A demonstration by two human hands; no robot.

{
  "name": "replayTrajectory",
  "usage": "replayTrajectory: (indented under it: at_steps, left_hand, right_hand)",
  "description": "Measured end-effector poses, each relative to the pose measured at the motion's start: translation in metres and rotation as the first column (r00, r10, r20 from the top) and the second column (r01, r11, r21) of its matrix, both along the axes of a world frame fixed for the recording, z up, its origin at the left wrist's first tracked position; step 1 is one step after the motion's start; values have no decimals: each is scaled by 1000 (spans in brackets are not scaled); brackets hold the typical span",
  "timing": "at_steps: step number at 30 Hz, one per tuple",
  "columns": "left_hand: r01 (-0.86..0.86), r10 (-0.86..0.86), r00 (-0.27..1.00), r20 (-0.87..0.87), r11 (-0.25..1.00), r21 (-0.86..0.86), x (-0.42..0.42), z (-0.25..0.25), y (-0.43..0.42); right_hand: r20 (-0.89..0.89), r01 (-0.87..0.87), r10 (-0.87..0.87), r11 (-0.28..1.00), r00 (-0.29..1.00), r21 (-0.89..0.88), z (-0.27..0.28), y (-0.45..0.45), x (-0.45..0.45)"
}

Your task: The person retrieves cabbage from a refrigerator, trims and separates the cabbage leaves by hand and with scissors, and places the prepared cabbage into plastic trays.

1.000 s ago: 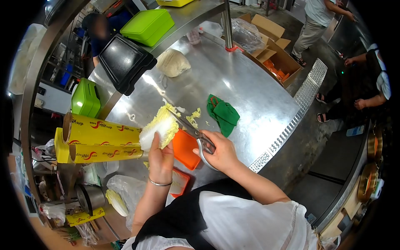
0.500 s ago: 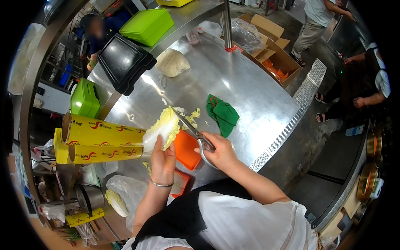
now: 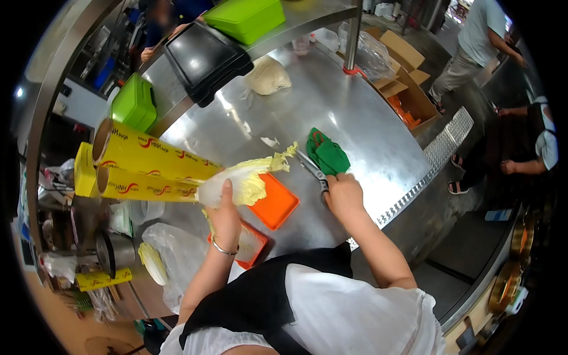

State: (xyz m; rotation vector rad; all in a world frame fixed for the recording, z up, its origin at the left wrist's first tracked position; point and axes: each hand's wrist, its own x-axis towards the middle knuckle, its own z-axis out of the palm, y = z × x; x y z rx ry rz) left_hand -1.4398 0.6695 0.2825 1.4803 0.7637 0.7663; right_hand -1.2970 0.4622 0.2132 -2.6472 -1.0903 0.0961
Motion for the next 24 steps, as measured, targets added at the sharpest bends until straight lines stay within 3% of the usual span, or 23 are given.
replayTrajectory:
  at_steps: [1,2,3,4,5,6,8,11,13,15,17,19,21,22,23,24]
  left_hand:
    - [-21,21,1000,4,1000,-5,-4,4,3]
    - [41,-36,999,-21,914,404,-8,7,5]
    - [107,-78,994,-74,668,736,-11,8,8]
    - [159,-106,987,-124,463,872,-13,5,13]
    - [233,-204,963,-176,305,923,-15,6,15]
    - [238,-253,951,-178,227,944,-17,4,11]
    - [256,-291,933,-212,124,959,-28,-9,5]
    - [294,-140,952,-274,157,943,-48,-20,5]
    - [374,-92,927,-362,212,903,-68,-41,16]
    - [380,-89,921,-380,425,821,-83,-54,19]
    - [412,-122,907,-404,459,787,-85,-57,20]
    - [374,-103,915,-391,583,721,-79,-61,14]
    - [320,-70,930,-362,642,696,-75,-59,15]
    - [306,-69,933,-353,670,676,-75,-57,17]
    - [292,-69,937,-344,695,657,-75,-57,19]
    - [288,-67,937,-342,701,652,-75,-60,22]
  right_hand:
    - [4,-21,21,1000,1000,-5,7,4,-1]
    - [-166,-6,39,981,985,194,20,10,-5]
    - [-328,47,84,927,941,373,34,16,-11]
    - [-814,253,294,850,500,462,51,26,-17]
    - [-913,359,395,842,96,402,64,34,-23]
    - [-886,473,444,815,-136,336,75,44,-34]
    - [-873,411,457,838,-170,359,48,60,-38]
    - [-860,350,458,862,-224,368,16,75,-34]
    - [-876,377,434,863,-209,337,8,81,-24]
    - [-878,337,434,873,-204,353,3,88,-20]
    - [-910,307,388,892,-144,332,-5,95,-22]
    - [-930,313,353,899,-104,307,-21,98,-20]
    - [-981,231,144,958,131,171,-27,97,-13]
    - [-978,209,109,967,177,146,-24,97,-11]
    - [-979,202,102,970,176,138,-21,97,-13]
    - [-987,307,72,945,146,114,-18,98,-16]
